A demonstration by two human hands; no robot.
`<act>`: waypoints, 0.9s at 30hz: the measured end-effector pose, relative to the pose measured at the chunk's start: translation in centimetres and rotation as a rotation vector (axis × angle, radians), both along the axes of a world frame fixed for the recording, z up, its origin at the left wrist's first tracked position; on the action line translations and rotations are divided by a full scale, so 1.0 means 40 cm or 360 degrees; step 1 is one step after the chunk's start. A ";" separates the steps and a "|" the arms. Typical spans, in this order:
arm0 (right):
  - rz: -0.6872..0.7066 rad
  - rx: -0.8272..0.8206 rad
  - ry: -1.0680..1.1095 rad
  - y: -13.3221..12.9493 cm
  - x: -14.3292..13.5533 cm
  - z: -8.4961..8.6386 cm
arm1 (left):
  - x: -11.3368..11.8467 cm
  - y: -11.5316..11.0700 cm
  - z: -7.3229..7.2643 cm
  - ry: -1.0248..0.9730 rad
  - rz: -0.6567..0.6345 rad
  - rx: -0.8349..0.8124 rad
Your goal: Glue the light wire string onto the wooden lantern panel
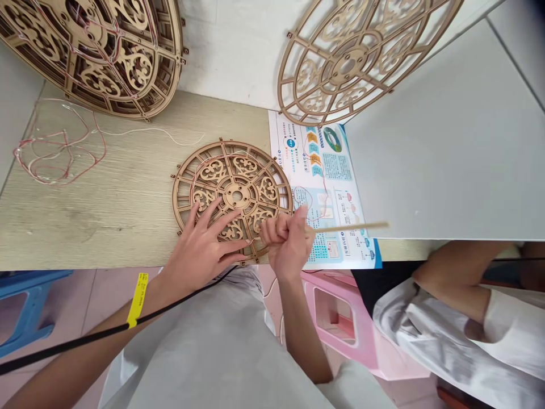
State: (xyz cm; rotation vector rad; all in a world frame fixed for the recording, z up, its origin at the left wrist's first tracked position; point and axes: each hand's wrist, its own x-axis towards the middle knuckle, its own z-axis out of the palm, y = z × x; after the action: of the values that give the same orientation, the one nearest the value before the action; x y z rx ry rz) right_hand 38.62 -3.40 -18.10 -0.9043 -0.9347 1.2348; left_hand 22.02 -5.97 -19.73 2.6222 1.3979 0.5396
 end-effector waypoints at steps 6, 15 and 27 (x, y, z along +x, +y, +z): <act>-0.0034 -0.0127 -0.0183 0.013 -0.026 0.005 | 0.002 0.006 0.000 -0.0026 -0.0002 -0.0082; -0.0169 -0.0105 0.0229 0.006 0.043 0.032 | 0.011 -0.001 -0.009 -0.0109 0.0089 -0.0019; -0.0121 0.0155 0.0310 -0.025 0.007 -0.017 | 0.064 -0.005 -0.014 -0.0185 0.0224 0.0057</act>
State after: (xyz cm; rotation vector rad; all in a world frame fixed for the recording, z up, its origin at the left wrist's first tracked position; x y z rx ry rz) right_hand 38.90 -4.42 -18.78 -0.7221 -0.7914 1.1793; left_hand 24.57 -6.17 -20.30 2.4866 1.5575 0.7282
